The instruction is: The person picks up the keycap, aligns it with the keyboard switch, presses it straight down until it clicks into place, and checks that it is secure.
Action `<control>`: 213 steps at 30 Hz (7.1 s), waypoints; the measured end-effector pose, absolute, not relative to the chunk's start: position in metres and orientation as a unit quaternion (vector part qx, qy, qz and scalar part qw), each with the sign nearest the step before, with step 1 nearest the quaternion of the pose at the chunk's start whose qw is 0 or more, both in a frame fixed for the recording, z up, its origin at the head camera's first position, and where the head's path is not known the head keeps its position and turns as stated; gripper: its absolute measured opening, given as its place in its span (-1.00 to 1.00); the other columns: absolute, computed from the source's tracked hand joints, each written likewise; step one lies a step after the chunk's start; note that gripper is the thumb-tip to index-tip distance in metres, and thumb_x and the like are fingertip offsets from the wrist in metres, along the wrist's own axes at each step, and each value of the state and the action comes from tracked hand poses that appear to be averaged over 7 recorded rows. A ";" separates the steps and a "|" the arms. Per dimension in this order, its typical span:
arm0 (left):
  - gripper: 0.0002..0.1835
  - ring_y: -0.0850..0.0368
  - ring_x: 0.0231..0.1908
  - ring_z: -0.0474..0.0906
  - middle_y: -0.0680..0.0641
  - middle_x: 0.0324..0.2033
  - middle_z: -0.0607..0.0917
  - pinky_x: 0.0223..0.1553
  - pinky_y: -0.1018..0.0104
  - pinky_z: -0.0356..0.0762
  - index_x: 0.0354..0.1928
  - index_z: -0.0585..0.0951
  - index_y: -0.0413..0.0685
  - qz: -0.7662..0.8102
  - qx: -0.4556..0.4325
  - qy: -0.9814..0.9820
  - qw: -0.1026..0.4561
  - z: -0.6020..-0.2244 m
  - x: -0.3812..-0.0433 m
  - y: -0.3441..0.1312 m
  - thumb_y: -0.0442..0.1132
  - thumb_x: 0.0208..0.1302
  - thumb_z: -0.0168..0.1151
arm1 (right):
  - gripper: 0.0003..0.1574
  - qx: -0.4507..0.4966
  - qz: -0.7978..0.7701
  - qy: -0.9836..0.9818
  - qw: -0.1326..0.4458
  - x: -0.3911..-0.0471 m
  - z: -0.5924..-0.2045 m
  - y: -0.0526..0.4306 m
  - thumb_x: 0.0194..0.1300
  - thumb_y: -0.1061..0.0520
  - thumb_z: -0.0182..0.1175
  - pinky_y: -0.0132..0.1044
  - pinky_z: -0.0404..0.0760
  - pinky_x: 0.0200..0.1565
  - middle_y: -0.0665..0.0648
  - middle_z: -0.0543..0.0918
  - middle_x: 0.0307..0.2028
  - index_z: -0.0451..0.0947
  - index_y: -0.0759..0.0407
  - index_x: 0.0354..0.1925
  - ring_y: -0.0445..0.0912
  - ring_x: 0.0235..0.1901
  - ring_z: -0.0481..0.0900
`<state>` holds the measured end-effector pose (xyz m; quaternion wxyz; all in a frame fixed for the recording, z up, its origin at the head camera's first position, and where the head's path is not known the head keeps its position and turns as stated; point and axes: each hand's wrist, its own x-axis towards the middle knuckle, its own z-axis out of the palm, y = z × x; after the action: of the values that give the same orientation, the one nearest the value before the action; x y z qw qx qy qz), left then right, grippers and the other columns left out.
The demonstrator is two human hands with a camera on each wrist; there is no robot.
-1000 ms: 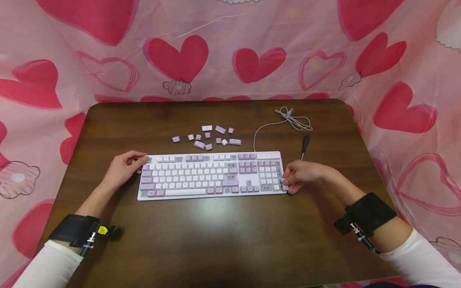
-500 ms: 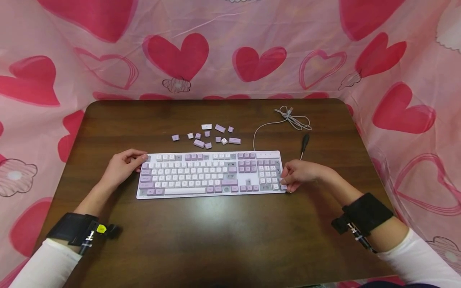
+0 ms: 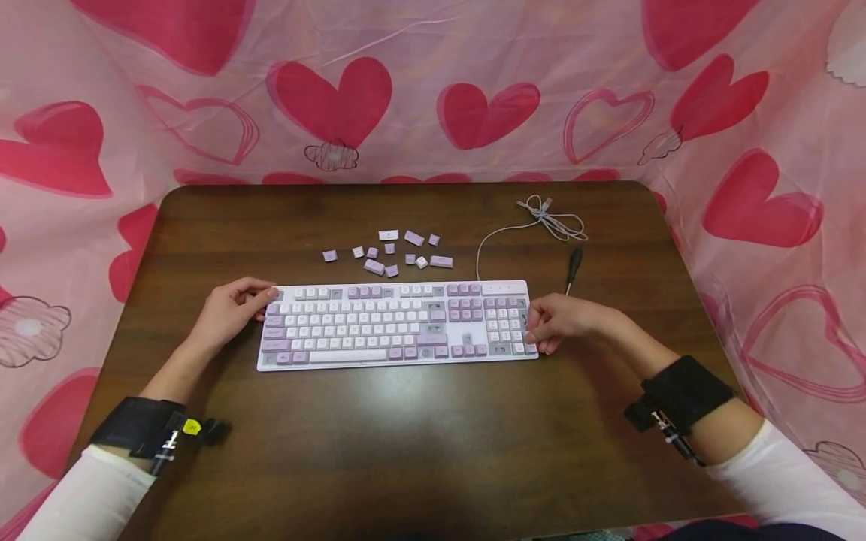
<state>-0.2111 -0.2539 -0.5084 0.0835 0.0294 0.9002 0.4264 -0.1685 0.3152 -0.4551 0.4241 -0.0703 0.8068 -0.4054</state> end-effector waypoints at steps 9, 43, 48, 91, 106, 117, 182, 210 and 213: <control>-0.50 0.11 -0.41 0.57 -0.17 -0.25 0.67 -0.39 0.38 0.46 0.19 0.67 -0.16 0.424 0.027 0.901 0.090 -0.509 -0.212 -0.254 0.10 0.49 0.26 | -0.79 -0.125 -0.399 0.805 0.421 -0.175 -0.463 0.323 0.38 0.27 0.35 -0.36 0.60 -0.43 0.18 0.65 -0.48 0.51 0.39 -0.29 -0.18 -0.53 0.57; -0.56 0.18 -0.43 0.57 -0.17 -0.23 0.69 -0.40 0.44 0.53 0.14 0.68 -0.22 0.440 0.039 0.894 0.070 -0.518 -0.212 -0.253 0.00 0.48 0.30 | -0.77 -0.156 -0.443 0.792 0.391 -0.165 -0.485 0.332 0.43 0.31 0.29 -0.31 0.65 -0.43 0.15 0.65 -0.46 0.42 0.43 -0.23 -0.20 -0.50 0.60; -0.59 0.18 -0.44 0.57 -0.15 -0.30 0.68 -0.40 0.43 0.51 0.12 0.68 -0.22 0.438 0.042 0.895 0.072 -0.520 -0.212 -0.255 -0.02 0.49 0.30 | -0.77 -0.149 -0.447 0.789 0.395 -0.166 -0.486 0.331 0.42 0.32 0.29 -0.32 0.66 -0.43 0.18 0.65 -0.46 0.42 0.45 -0.23 -0.20 -0.50 0.60; -0.60 0.16 -0.45 0.58 -0.13 -0.34 0.69 -0.40 0.43 0.49 0.13 0.67 -0.25 0.436 0.044 0.896 0.074 -0.514 -0.214 -0.254 -0.06 0.48 0.32 | -0.80 -0.132 -0.413 0.806 0.402 -0.182 -0.459 0.334 0.41 0.31 0.29 -0.28 0.68 -0.37 0.12 0.63 -0.44 0.44 0.40 -0.20 -0.16 -0.45 0.63; -0.55 0.08 -0.40 0.57 -0.12 -0.33 0.67 -0.39 0.39 0.49 0.16 0.66 -0.21 0.434 0.036 0.896 0.087 -0.519 -0.212 -0.256 0.01 0.49 0.29 | -0.85 -0.206 -0.245 0.916 0.240 -0.237 -0.389 0.295 0.40 0.18 0.37 -0.25 0.60 -0.38 0.01 0.68 -0.46 0.61 0.21 -0.14 -0.11 -0.50 0.60; -0.52 0.05 -0.37 0.57 -0.10 -0.31 0.67 -0.36 0.38 0.48 0.18 0.66 -0.20 0.437 0.029 0.893 0.098 -0.518 -0.210 -0.258 0.06 0.49 0.28 | -0.93 -0.280 -0.152 0.940 0.125 -0.276 -0.380 0.240 0.35 0.26 0.35 -0.10 0.62 -0.23 0.05 0.73 -0.42 0.62 0.17 -0.26 -0.05 -0.40 0.66; -0.63 0.09 -0.42 0.59 -0.08 -0.34 0.68 -0.38 0.40 0.51 0.11 0.69 -0.19 0.448 0.035 0.890 0.075 -0.525 -0.213 -0.241 -0.07 0.46 0.34 | -0.84 -0.173 -0.215 0.946 0.168 -0.294 -0.430 0.177 0.37 0.21 0.32 -0.35 0.63 -0.40 0.15 0.76 -0.45 0.61 0.33 -0.20 0.01 -0.47 0.77; -0.55 0.06 -0.39 0.58 -0.11 -0.35 0.66 -0.37 0.40 0.49 0.16 0.67 -0.21 0.439 0.044 0.894 0.083 -0.517 -0.214 -0.245 0.01 0.49 0.29 | -0.83 -0.108 -0.220 0.942 0.229 -0.211 -0.405 0.282 0.39 0.21 0.33 -0.33 0.59 -0.44 0.09 0.70 -0.51 0.58 0.32 -0.23 -0.03 -0.51 0.71; -0.54 0.06 -0.38 0.57 -0.12 -0.33 0.67 -0.37 0.41 0.49 0.17 0.66 -0.21 0.435 0.047 0.896 0.078 -0.515 -0.216 -0.246 0.02 0.50 0.28 | -0.84 -0.101 -0.238 0.934 0.247 -0.204 -0.406 0.290 0.40 0.21 0.33 -0.29 0.61 -0.43 0.08 0.68 -0.52 0.58 0.31 -0.24 -0.06 -0.51 0.68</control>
<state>-0.2157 -0.2457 -0.5150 0.0778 0.0473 0.8960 0.4347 -0.2040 0.2904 -0.4064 0.2467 -0.1011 0.9339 -0.2381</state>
